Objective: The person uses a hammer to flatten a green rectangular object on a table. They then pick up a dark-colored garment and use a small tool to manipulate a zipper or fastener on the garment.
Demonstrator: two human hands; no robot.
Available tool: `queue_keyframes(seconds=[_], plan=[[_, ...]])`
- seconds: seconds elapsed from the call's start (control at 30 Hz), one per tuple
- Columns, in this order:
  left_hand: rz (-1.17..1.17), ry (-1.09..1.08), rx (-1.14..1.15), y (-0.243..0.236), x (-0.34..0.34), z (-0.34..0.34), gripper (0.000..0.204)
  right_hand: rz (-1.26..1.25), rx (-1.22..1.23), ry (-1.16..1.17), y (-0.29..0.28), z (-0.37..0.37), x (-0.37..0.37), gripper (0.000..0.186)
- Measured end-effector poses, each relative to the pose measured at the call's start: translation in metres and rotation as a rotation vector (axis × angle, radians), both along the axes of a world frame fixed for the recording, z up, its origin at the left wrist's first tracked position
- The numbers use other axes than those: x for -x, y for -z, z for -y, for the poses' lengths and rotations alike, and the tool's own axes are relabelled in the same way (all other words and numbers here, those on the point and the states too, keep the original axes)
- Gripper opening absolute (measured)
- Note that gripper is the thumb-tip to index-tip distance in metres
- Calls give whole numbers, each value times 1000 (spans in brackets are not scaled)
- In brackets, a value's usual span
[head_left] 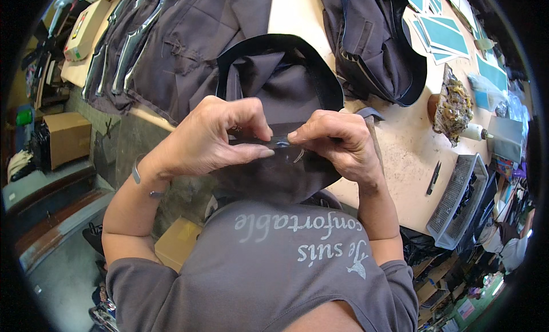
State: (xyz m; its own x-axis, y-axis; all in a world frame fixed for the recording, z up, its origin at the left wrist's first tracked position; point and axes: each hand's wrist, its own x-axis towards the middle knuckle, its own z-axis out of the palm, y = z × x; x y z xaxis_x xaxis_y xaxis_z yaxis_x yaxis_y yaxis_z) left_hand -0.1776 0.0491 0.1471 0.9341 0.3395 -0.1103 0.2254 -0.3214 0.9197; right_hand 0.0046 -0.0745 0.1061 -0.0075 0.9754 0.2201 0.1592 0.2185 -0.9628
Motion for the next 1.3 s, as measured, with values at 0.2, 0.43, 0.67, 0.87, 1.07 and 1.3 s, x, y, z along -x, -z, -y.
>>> queue_keyframes(seconds=[0.2, 0.43, 0.67, 0.87, 1.07, 1.3], plan=[[-317, 7, 462, 1, -6, -7, 23, 13, -25, 4, -4, -1, 1, 13], [-197, 116, 297, 2, -6, -9, 20, -8, -25, -19, 1, 1, 1, 17], [-273, 109, 285, -11, -13, -21, 20, -41, -56, -86, -11, -11, -10, 16], [-264, 49, 425, -18, -8, -25, 24, 10, -63, -103, -25, -20, -9, 13], [-271, 60, 379, -23, -2, -23, 25, 30, -37, -128, -23, -20, -3, 16], [-305, 81, 397, -20, 3, -21, 26, 36, -22, -135, -24, -16, 2, 16]])
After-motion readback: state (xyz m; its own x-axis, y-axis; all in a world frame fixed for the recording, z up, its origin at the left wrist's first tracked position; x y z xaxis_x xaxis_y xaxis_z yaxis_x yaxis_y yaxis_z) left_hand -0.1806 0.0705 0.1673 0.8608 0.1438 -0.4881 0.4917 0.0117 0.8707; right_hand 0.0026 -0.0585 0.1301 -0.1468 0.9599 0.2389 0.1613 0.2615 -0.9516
